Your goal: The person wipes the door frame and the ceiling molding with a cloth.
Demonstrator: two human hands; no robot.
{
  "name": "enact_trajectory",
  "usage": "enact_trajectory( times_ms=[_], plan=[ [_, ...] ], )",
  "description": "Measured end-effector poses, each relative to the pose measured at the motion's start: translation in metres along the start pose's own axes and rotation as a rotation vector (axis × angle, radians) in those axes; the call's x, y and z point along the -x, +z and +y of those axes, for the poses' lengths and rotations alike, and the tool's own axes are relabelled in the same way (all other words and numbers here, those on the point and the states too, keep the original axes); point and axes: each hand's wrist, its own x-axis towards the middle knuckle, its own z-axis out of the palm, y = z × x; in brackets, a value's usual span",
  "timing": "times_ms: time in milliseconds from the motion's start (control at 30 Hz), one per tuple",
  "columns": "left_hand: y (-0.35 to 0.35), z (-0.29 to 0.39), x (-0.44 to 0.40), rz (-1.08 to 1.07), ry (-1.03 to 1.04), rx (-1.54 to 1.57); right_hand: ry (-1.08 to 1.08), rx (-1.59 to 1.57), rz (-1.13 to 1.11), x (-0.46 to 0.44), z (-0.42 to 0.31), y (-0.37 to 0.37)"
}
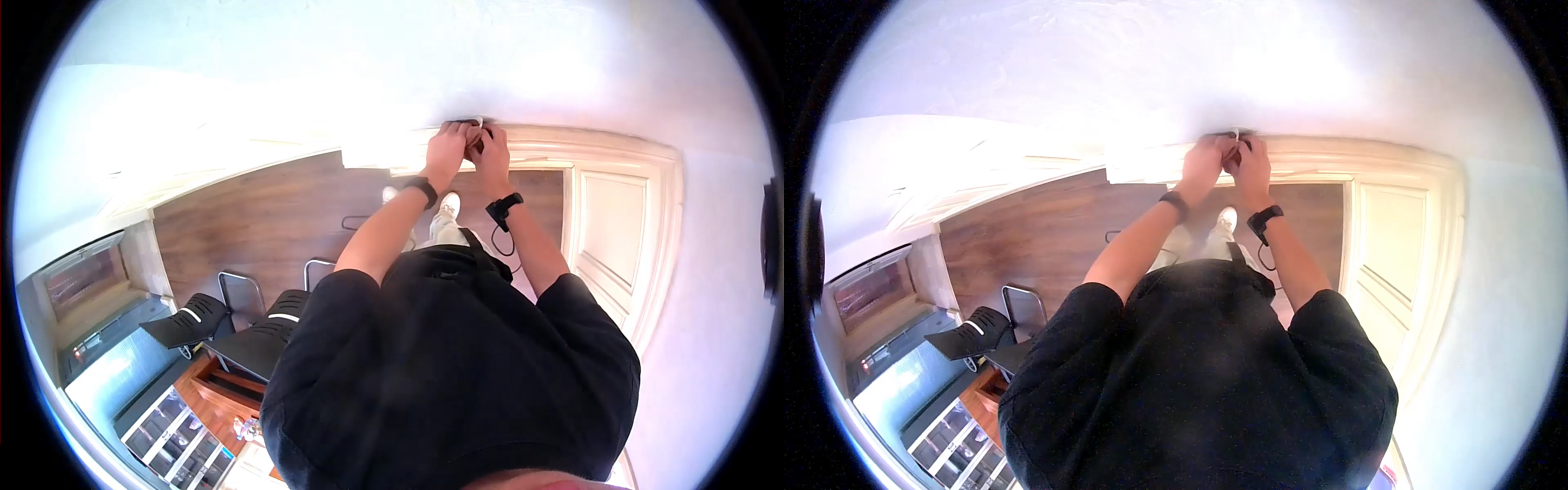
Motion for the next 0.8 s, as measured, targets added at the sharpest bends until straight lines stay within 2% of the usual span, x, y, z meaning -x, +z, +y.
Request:
enact_trajectory(
  times_ms=[167,267,367,533,600,700,800],
  plan=[
    [0.006,-0.005,-0.005,-0.070,0.029,-0.037,0.095,0.001,0.024,-0.003,-0.001,0.001],
    [-0.001,-0.015,-0.003,-0.095,0.041,-0.031,0.075,0.030,0.042,-0.002,-0.001,0.010],
    [-0.011,-0.024,0.001,-0.134,0.027,-0.027,0.107,0.071,-0.038,-0.007,-0.021,0.008],
    [-0.029,-0.062,0.015,-0.157,0.044,-0.033,0.143,0.133,-0.052,-0.005,-0.056,0.042],
    [-0.045,-0.081,0.022,-0.197,-0.017,-0.020,0.106,0.138,-0.052,-0.006,-0.072,0.060],
    [-0.053,-0.118,0.039,-0.118,0.052,0.085,0.026,0.092,-0.049,0.001,-0.085,0.090],
    [-0.072,-0.138,0.052,-0.117,-0.010,0.029,-0.019,0.063,-0.082,0.000,-0.097,0.115]
  ],
)
